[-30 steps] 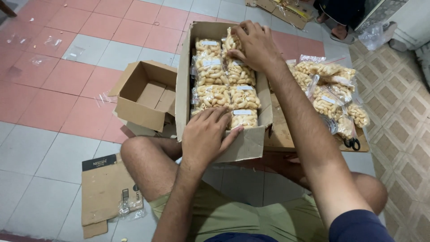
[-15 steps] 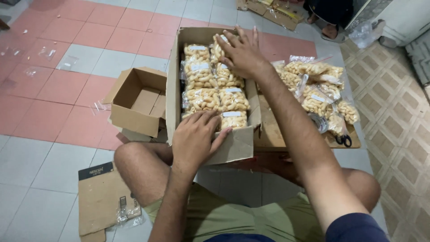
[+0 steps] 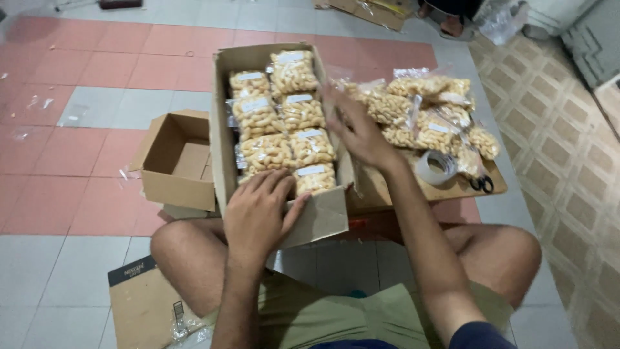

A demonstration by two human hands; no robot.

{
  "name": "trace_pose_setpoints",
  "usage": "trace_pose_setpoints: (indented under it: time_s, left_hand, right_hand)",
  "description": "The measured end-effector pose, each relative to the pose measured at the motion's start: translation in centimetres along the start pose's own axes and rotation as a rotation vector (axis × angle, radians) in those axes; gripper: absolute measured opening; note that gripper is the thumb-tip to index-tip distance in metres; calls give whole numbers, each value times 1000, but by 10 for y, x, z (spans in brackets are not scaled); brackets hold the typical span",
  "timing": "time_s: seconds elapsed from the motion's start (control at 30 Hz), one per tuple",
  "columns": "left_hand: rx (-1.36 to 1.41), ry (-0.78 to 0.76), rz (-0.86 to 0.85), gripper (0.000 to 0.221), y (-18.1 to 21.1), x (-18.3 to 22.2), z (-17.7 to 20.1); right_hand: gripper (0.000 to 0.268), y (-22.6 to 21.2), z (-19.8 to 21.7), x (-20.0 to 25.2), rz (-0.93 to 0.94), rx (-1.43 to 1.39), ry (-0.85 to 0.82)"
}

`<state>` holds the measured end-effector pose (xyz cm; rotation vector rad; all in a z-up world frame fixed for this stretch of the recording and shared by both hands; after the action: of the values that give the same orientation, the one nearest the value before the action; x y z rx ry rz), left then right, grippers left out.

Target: Packing small plastic bags of snacks into a cardboard box while sitting on the floor

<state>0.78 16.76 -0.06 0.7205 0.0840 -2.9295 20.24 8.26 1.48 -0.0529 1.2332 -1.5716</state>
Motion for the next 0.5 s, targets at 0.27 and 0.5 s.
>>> trace_pose_setpoints:
  time_s: [0.27, 0.5]
  left_hand:
    - [-33, 73, -15, 38, 5, -4, 11]
    - [133, 101, -273, 34, 85, -44, 25]
  right_hand:
    - [70, -6, -32, 97, -153, -443, 30]
    - [97, 44, -72, 133, -205, -836, 196]
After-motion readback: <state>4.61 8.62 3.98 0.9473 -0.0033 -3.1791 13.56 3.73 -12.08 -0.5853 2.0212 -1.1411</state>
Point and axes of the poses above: each hand's wrist, its own x-axis away from the middle knuckle, its own z-axis out of the back of the hand, y = z × x, the point moved 10 cm from there along -x, towards the middle knuckle, and after that the axes turned 11 degrees about -x, right-handed, at the moved point
